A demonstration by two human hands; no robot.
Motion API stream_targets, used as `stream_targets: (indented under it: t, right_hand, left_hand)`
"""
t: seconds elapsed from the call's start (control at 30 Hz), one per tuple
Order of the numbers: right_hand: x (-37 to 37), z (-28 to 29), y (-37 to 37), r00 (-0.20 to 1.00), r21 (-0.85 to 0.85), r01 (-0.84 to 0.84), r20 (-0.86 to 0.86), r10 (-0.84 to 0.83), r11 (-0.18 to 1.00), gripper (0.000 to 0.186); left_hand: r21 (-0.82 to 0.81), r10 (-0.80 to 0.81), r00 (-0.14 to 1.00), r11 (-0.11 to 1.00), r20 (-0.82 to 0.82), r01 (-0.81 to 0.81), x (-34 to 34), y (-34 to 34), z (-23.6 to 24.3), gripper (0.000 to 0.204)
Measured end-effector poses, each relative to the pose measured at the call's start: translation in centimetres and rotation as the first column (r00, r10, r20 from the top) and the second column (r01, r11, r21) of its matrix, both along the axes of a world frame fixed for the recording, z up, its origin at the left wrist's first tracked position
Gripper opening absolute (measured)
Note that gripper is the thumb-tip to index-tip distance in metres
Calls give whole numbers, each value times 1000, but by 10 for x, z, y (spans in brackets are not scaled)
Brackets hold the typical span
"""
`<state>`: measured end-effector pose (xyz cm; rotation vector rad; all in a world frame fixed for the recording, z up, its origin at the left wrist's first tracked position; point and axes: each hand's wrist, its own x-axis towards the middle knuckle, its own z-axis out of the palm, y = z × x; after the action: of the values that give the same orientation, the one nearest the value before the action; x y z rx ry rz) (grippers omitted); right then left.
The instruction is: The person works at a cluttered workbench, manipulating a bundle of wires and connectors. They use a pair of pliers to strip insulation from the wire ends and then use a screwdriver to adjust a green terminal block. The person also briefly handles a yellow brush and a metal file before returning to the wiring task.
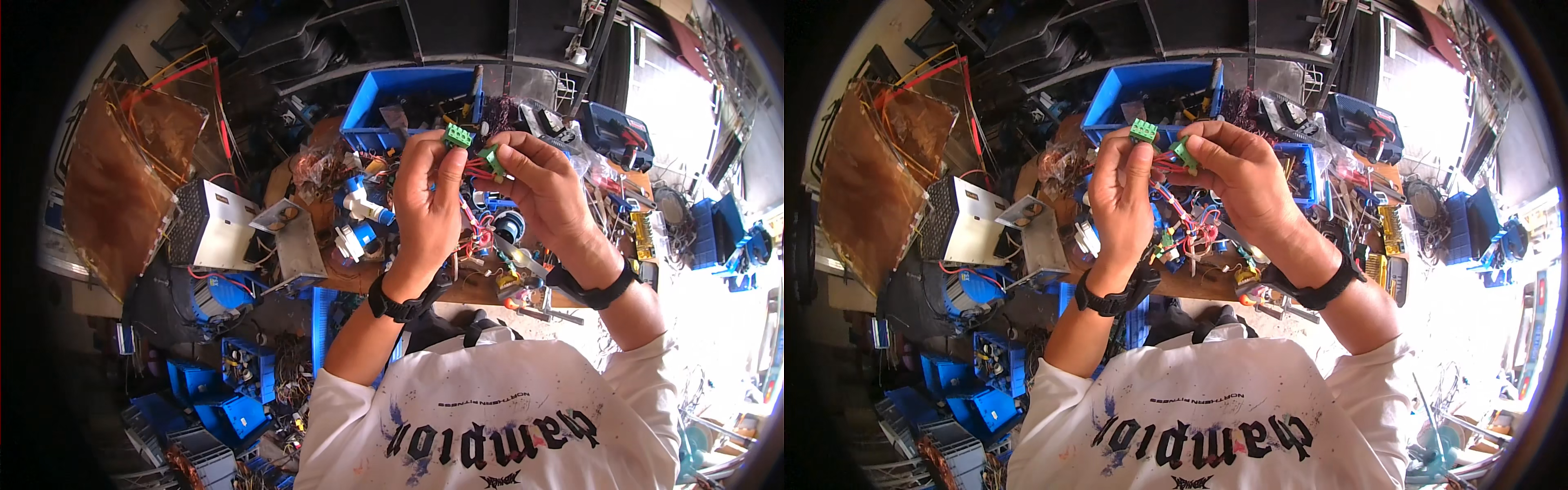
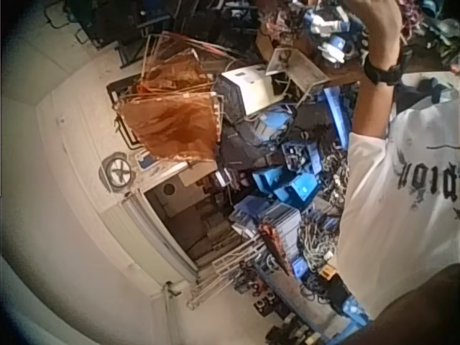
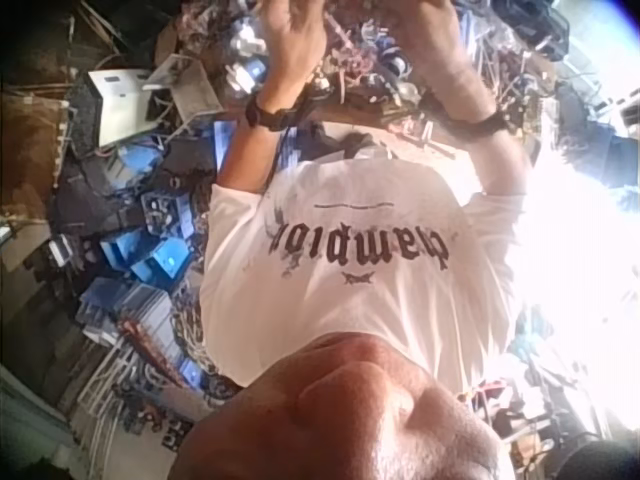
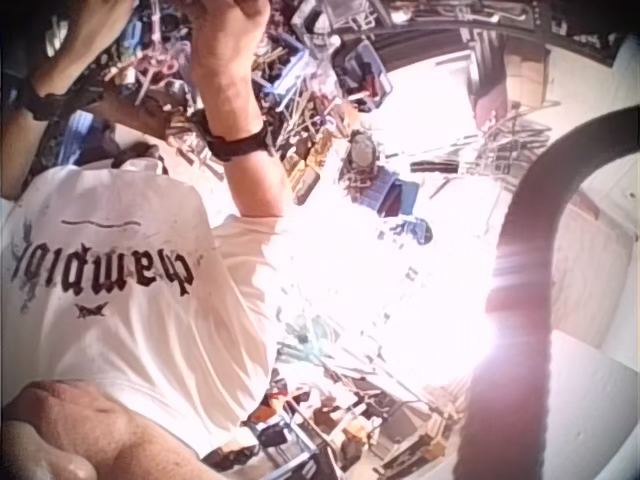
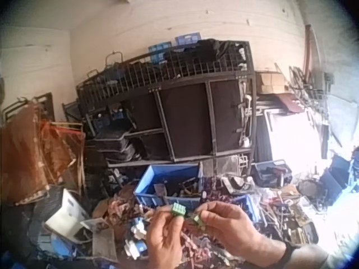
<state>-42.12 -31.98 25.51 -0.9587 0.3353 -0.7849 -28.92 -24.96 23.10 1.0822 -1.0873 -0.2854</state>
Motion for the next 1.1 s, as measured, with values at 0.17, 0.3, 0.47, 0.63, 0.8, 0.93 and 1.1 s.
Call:
stream_targets:
  t: [0.17,0.3,0.47,0.63,0.8,0.93,1.1]
  right_hand:
    - [1,-3,-2,997,-107,76,-26,-79,991,15]
    - [0,0,-4,998,-205,10,-63,-23,979,15]
    - [-10,7,-16,965,-335,-165,-248,82,928,24]
    - [-16,25,-17,910,-317,-293,-381,161,902,29]
    - [-22,30,-21,841,-307,-352,-518,155,884,26]
    - [-23,27,-21,857,-303,-348,-487,170,887,21]
    - [-18,23,-7,917,-448,-133,-393,-61,884,17]
  left_hand:
    - [68,-46,997,997,69,41,3,3,6,12]
    - [92,-117,993,989,12,115,5,4,7,14]
    - [106,-68,992,993,106,57,8,8,7,17]
    - [130,-82,958,990,274,47,9,14,12,16]
    - [144,-103,918,988,383,51,8,18,17,14]
    - [100,-74,874,995,480,29,9,17,16,15]
    - [81,-64,909,996,411,33,9,15,19,15]
